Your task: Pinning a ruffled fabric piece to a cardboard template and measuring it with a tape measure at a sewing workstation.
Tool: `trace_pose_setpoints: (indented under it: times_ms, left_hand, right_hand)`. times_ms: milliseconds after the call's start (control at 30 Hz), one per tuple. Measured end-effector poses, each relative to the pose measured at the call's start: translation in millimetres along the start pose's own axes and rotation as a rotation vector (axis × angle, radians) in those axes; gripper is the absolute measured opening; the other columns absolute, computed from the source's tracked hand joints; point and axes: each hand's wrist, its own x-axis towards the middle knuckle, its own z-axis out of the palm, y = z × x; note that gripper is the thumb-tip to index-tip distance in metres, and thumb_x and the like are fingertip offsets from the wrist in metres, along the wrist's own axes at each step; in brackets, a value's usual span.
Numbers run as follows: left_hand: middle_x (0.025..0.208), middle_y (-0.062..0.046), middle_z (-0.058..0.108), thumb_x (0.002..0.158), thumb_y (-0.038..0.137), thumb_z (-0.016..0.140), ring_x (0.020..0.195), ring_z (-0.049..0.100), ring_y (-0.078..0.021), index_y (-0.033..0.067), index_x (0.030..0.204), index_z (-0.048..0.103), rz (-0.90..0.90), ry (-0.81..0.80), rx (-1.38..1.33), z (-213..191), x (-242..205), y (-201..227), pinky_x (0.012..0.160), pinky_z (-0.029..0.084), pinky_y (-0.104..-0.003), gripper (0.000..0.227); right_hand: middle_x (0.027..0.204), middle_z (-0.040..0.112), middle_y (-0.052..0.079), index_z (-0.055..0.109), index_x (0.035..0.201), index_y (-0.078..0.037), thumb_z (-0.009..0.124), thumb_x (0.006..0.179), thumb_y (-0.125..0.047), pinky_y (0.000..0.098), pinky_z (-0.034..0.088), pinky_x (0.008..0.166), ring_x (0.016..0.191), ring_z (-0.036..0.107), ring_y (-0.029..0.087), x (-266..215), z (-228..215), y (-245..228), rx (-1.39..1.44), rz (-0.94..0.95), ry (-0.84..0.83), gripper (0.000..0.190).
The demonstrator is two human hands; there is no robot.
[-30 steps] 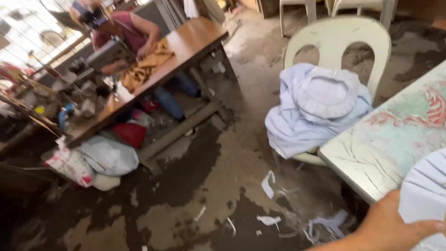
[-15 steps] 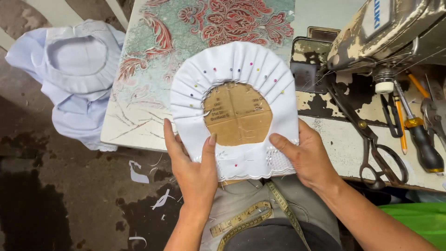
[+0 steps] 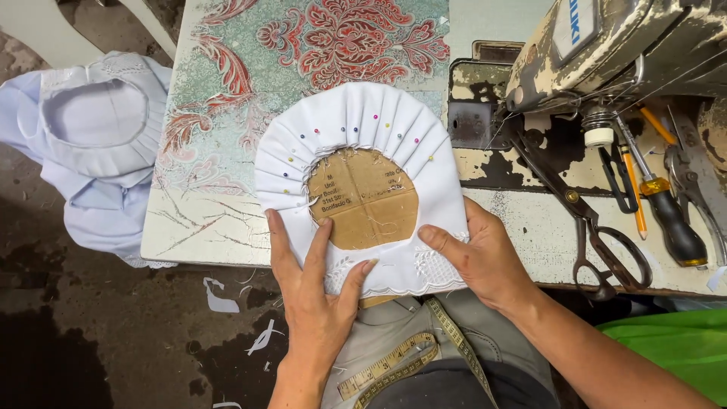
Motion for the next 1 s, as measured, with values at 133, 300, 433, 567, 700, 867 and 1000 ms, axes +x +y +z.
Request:
trace_pose_setpoints:
  times_ms: [133,300,433,567,700,867,1000]
  left_hand:
    - [0.169,-0.031,0.007,0.094,0.036,0.075,0.161,0.013,-0.0489,0.0100,0.145,0.055,-0.018,-0.012,-0.017,-1,1,3,0.128,0.025,-0.064,0.061]
    - [0.168,-0.035,0.012,0.092,0.036,0.072,0.159,0.018,-0.0498,0.0062,0.141,0.057,-0.002,0.006,0.020,2,1,0,0.125,0.026,-0.060,0.059]
    - [0.168,-0.036,0.013,0.088,0.030,0.076,0.159,0.019,-0.0481,0.0050,0.139,0.058,0.010,0.028,-0.010,4,-1,-2,0.126,0.025,-0.055,0.060]
    - [0.168,-0.037,0.013,0.082,0.032,0.081,0.160,0.018,-0.0506,0.0027,0.145,0.048,0.034,0.104,-0.024,6,-4,-7,0.129,0.024,-0.057,0.077]
    - [0.170,-0.035,0.012,0.080,0.032,0.085,0.162,0.016,-0.0491,0.0082,0.159,0.030,0.120,0.188,-0.007,10,1,-10,0.132,0.022,-0.061,0.099]
    - [0.169,-0.036,0.016,0.079,0.034,0.085,0.161,0.022,-0.0501,0.0080,0.159,0.031,0.174,0.241,-0.002,12,11,-2,0.131,0.026,-0.059,0.100]
    - [0.169,-0.035,0.016,0.079,0.034,0.085,0.161,0.021,-0.0492,0.0073,0.159,0.030,0.184,0.221,-0.026,13,15,0,0.130,0.027,-0.060,0.100]
  right_hand:
    - [0.128,0.077,0.007,0.058,0.140,-0.011,0.071,0.084,-0.019,0.0381,0.063,0.096,0.115,0.074,0.022,-1,-7,-15,-0.074,-0.012,-0.119,0.058]
    - [0.126,0.077,0.014,0.059,0.140,-0.005,0.076,0.078,-0.007,0.0392,0.062,0.096,0.111,0.074,0.025,2,-10,-9,0.137,0.081,-0.181,0.064]
    - [0.124,0.079,0.012,0.064,0.135,-0.004,0.077,0.079,-0.006,0.0384,0.062,0.097,0.110,0.074,0.024,3,-11,-2,0.128,0.054,-0.186,0.057]
    - [0.120,0.080,0.013,0.068,0.128,-0.002,0.078,0.082,-0.005,0.0389,0.062,0.096,0.108,0.074,0.025,2,-15,4,0.198,0.024,-0.245,0.047]
    - [0.130,0.074,0.016,0.063,0.134,-0.002,0.068,0.092,-0.012,0.0420,0.055,0.104,0.118,0.069,0.027,2,-16,6,0.390,-0.072,-0.334,0.043]
    - [0.105,0.074,0.011,0.071,0.119,-0.002,0.060,0.097,-0.030,0.0347,0.052,0.082,0.093,0.066,0.021,8,-12,8,0.386,-0.031,-0.108,0.037]
    - [0.095,0.079,0.009,0.078,0.105,0.000,0.074,0.091,-0.016,0.0329,0.054,0.073,0.083,0.068,0.018,16,-16,11,0.314,-0.074,-0.067,0.021]
